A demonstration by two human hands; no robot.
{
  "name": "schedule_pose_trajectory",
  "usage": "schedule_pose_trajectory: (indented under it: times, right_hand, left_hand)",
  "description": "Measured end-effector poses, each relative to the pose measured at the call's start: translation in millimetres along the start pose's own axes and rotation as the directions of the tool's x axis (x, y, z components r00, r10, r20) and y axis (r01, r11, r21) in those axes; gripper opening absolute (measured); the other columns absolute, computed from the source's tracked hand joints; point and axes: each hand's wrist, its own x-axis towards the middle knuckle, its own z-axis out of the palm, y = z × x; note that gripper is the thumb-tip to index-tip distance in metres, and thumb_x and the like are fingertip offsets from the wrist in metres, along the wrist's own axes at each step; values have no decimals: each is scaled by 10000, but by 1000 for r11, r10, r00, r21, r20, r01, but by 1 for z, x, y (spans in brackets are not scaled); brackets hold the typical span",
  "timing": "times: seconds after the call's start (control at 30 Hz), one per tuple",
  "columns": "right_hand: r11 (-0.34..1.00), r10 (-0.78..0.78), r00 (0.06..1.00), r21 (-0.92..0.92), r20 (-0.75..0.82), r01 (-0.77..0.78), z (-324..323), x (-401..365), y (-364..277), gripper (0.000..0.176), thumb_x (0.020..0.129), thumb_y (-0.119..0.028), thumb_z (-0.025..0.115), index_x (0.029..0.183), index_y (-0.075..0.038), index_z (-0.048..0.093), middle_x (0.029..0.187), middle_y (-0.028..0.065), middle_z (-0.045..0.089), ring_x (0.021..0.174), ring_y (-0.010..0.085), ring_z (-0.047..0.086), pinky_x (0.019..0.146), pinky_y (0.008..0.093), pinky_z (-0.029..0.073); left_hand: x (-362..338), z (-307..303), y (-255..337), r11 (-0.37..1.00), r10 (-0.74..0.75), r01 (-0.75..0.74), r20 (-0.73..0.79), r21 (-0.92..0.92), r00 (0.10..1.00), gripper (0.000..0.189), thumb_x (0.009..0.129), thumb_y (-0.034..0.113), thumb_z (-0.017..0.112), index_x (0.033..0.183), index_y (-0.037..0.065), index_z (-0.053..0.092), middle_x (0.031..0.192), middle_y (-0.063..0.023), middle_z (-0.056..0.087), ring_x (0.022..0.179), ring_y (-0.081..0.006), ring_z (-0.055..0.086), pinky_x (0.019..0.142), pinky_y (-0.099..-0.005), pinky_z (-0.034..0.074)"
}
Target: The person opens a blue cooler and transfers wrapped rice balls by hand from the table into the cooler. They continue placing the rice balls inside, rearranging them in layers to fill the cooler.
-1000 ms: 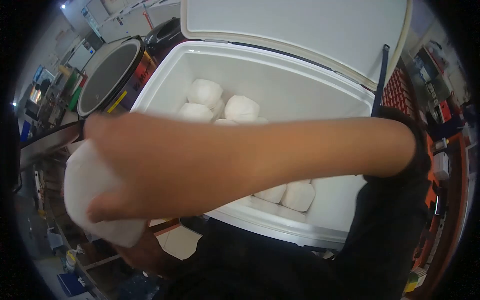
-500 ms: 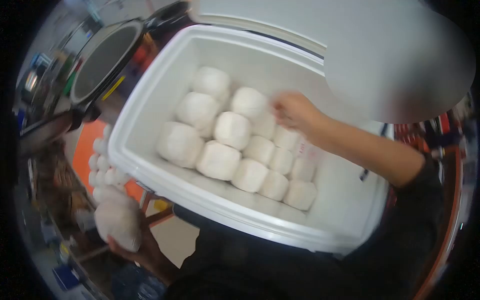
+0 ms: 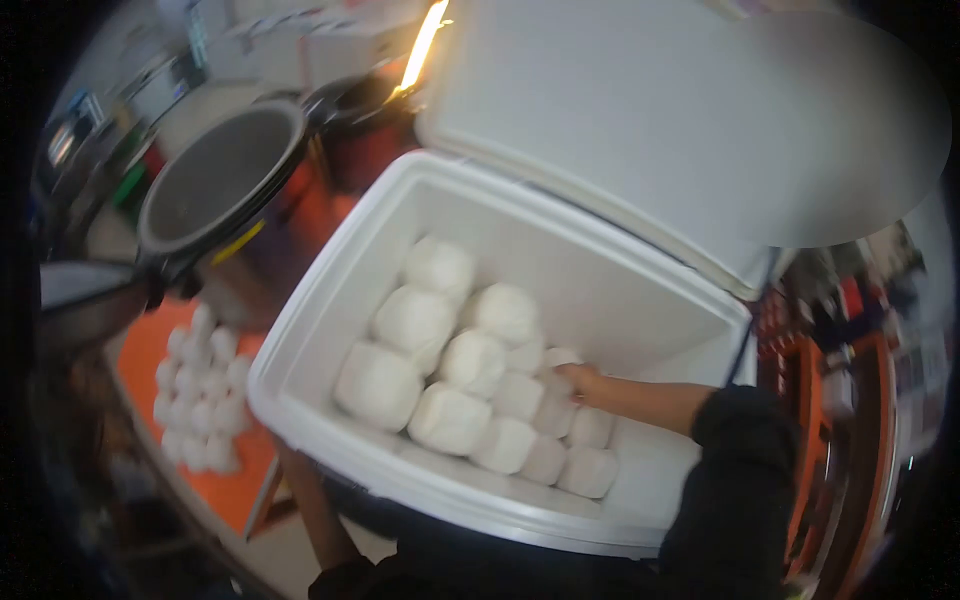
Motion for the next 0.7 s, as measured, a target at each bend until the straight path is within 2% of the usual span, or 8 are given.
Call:
schedule_pose_trajectory:
  times: [0.07, 0.1, 0.17, 0.27, 0.33, 0.53, 0.63, 0.7]
  right_hand:
    - [996, -89, 988, 20, 125, 87, -7, -15, -7, 539, 643, -369, 687, 994, -14, 483, 773, 118, 520, 537, 156, 455, 436, 315, 384]
    - [993, -101, 990, 69, 100, 95, -6, -22, -13, 539, 643, -369, 687, 994, -14, 483, 773, 118, 520, 537, 156, 455, 436, 315, 384]
    - [970, -216, 974, -101, 63, 221, -13, -47, -18, 467, 619, -368, 703, 822, 9, 516, 575, 65, 471, 379, 127, 362, 353, 310, 283]
    - [949, -197, 977, -233, 83, 211, -19, -73, -33, 443, 608, -355, 704, 758, 18, 516, 588, 79, 468, 396, 137, 368, 356, 291, 278]
    - [956, -190, 981, -218, 43, 195, -29, -97, -40, 405, 593, -331, 711, 714, 3, 515, 583, 63, 453, 416, 136, 359, 359, 277, 266]
    - [914, -314, 904, -167, 290, 370, -87, -209, -73, 396, 589, -323, 702, 815, -25, 575, 616, 26, 448, 497, 119, 374, 428, 247, 275]
    - [824, -484, 831, -177, 275, 539, -100, -255, -77, 432, 616, -324, 687, 915, -29, 584, 673, 31, 498, 550, 102, 405, 466, 223, 296]
    - [729, -658, 693, 22, 295, 684, -102, -273, -72, 433, 649, -321, 664, 966, -39, 583, 742, 36, 546, 581, 90, 436, 475, 209, 316]
  left_hand:
    - [38, 3, -11, 982, 47, -59, 71, 180, 996, 568, 774, 389, 525, 1179, 22, 371, 1145, -153, 439, 1005, -274, 477, 802, -405, 456]
    - [51, 3, -17, 963, 60, -82, 93, 257, 994, 569, 775, 390, 524, 1179, 21, 370, 1145, -153, 439, 1004, -274, 478, 801, -404, 456]
    - [63, -1, -24, 910, 103, -138, 110, 390, 989, 571, 775, 391, 523, 1179, 19, 369, 1144, -154, 439, 1001, -273, 478, 800, -403, 456]
    - [73, -7, -25, 826, 161, -203, 125, 526, 979, 574, 776, 392, 522, 1180, 16, 366, 1142, -156, 439, 997, -273, 480, 798, -401, 455]
    - [76, -8, -25, 776, 191, -232, 132, 587, 973, 576, 776, 393, 521, 1180, 14, 364, 1142, -157, 439, 995, -273, 480, 797, -400, 455]
    - [86, -16, -25, 622, 299, -286, 117, 729, 947, 582, 778, 397, 518, 1181, 8, 359, 1139, -161, 438, 987, -272, 483, 793, -396, 455]
    - [90, -15, -28, 552, 340, -302, 121, 777, 933, 585, 779, 398, 516, 1182, 5, 357, 1138, -162, 438, 984, -272, 484, 792, -394, 455]
    - [93, -16, -29, 508, 376, -308, 114, 804, 920, 587, 779, 399, 515, 1182, 3, 355, 1137, -163, 438, 981, -271, 485, 790, -393, 455]
